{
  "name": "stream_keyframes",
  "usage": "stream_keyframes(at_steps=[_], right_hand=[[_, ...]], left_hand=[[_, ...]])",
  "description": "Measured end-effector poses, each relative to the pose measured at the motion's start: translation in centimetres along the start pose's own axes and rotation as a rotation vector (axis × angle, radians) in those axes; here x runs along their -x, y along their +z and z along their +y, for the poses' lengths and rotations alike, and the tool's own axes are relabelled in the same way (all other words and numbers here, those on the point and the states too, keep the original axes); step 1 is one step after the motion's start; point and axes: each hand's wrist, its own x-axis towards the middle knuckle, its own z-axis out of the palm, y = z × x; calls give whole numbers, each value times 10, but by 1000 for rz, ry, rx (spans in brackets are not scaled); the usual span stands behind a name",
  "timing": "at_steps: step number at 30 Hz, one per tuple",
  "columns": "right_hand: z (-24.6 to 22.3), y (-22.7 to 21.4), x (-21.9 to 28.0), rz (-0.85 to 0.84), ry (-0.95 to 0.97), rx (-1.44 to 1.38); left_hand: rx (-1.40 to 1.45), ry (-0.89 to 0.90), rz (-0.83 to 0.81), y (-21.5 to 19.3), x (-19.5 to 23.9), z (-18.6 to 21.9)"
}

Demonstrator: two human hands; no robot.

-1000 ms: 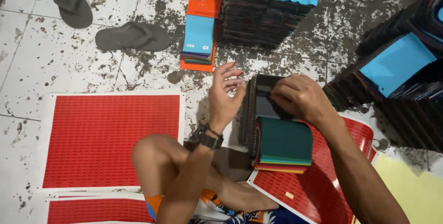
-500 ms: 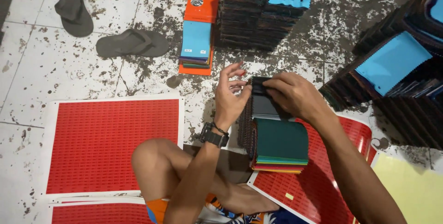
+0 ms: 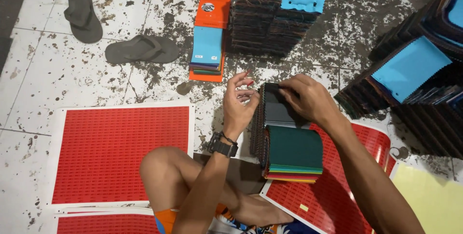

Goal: The person sits on the floor and assembles notebooks by hand. They place small adhesive tabs onto the edges of stacked paper sheets and then attach a blue cover to the stack.

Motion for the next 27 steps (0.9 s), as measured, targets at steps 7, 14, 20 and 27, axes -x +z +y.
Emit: stream_keyframes(at_steps=[7,14,20,27], right_hand=[[-5,-4,-6,-65,49,-77],[-13,-17,-12,-172,142,-106],[-29,-37,-18,-215,310,-350],[-20,-36,-23,-248,481,-454]], left_hand=[[-19,-23,11,-2,1,0],[16,-45,3,2,-4,14],[60,-49,14,4,-4,17],[53,-53,11,4,-3,16]])
